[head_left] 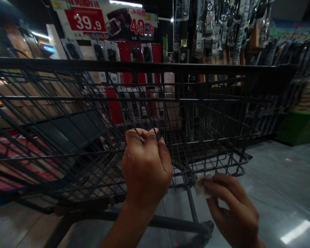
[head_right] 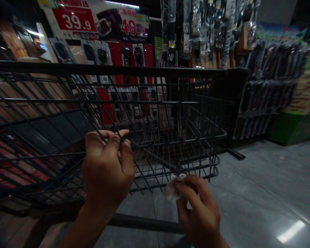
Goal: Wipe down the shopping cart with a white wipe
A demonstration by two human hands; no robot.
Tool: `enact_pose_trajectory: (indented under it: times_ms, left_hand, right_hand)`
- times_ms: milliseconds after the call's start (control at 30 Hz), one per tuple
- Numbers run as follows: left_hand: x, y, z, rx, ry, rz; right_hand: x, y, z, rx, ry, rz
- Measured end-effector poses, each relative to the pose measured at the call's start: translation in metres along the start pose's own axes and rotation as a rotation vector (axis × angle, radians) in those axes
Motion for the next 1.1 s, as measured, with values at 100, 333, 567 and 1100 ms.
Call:
enact_pose_trajectory:
  times_ms: [100,333,567,1100]
  left_hand:
    - [-0.001,0.0,0.0,0.003,-0.007,-0.008]
    - [0.0,-0.002,0.0,0.017,-0.015,-0.026]
    - [-0.001,-0.001,0.0,0.034,-0.022,-0.052]
    - [0.001,0.033,-0.028,-0.027,-0.062,-0.179]
  right_hand:
    - [0.014,0.003,0.023,-0.028,0.084,-0.039]
    - [0.01,0.003,0.083,-0.01,0.243,-0.12]
    - [0.0,-0.001,0.04,0.06,0.14,-0.138]
    - [0.012,0.037,0.019,0.104,0.109,-0.225]
Point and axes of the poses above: each hand's wrist, its own z-axis towards the middle knuckle, its own x-axis out of the back of the hand, y = z × x, the point moved 8 cm from there along z, towards the middle knuckle, and after that the axes turned 12 degrees about y, right-handed, at the moved point
